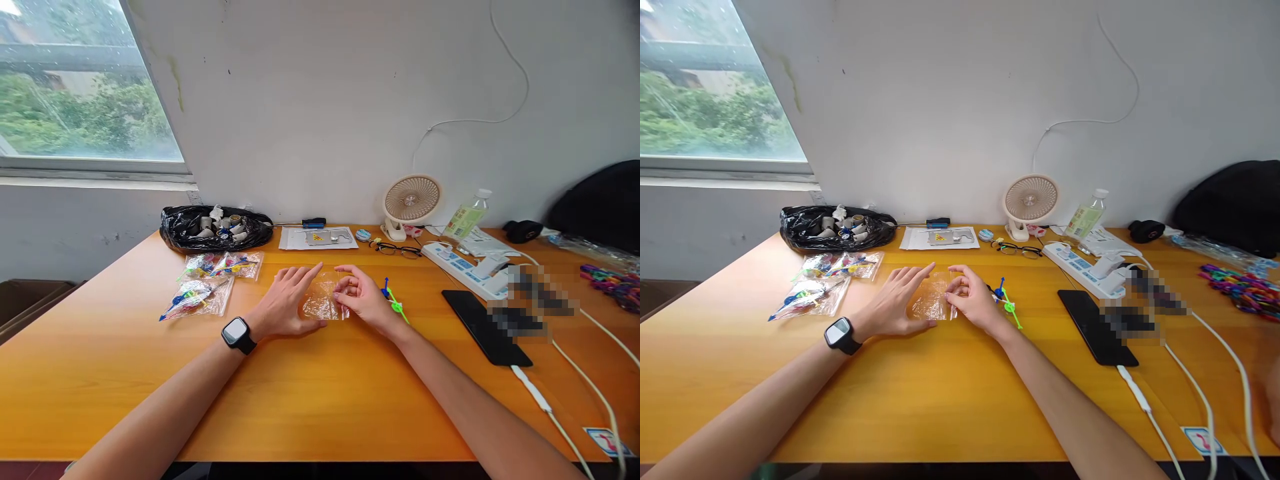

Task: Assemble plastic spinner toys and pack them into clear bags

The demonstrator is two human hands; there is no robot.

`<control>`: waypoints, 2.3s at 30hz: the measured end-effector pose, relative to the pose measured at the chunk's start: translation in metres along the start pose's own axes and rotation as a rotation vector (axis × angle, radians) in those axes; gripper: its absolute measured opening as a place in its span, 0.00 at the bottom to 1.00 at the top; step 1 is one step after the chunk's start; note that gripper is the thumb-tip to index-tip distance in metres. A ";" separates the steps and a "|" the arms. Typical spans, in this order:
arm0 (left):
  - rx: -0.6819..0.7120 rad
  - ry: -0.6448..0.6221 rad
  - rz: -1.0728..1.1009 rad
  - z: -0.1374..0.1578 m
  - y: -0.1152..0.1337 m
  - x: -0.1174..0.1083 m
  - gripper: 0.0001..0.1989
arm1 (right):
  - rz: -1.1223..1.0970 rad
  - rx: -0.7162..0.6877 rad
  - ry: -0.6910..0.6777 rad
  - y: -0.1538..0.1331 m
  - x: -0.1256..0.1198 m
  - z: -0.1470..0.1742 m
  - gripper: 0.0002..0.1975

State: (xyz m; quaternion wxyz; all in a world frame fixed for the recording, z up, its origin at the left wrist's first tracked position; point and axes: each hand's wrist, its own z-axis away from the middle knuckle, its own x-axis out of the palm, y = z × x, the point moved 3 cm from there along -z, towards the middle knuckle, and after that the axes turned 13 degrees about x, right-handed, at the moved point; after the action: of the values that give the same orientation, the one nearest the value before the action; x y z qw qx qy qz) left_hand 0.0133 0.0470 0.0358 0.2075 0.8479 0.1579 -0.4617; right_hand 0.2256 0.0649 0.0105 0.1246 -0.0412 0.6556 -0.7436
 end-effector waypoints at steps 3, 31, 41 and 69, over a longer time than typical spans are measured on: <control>0.005 0.002 0.008 -0.001 0.005 0.001 0.55 | 0.018 0.015 -0.018 0.001 0.003 0.001 0.34; 0.070 -0.077 0.163 -0.001 0.014 0.014 0.37 | 1.049 -0.791 0.249 -0.033 0.009 0.032 0.05; 0.058 -0.074 0.338 0.001 0.008 0.016 0.32 | 1.032 -0.765 0.164 -0.030 0.008 0.028 0.07; 0.031 -0.098 0.404 0.003 0.009 0.011 0.51 | 0.982 -0.746 0.369 -0.033 -0.003 0.029 0.17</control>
State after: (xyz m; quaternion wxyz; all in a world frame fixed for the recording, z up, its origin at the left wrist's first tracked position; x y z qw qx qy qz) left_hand 0.0212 0.0382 0.0266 0.2901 0.8419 -0.0326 -0.4539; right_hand 0.2312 0.0411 0.0471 0.3130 0.3516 0.8233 -0.3170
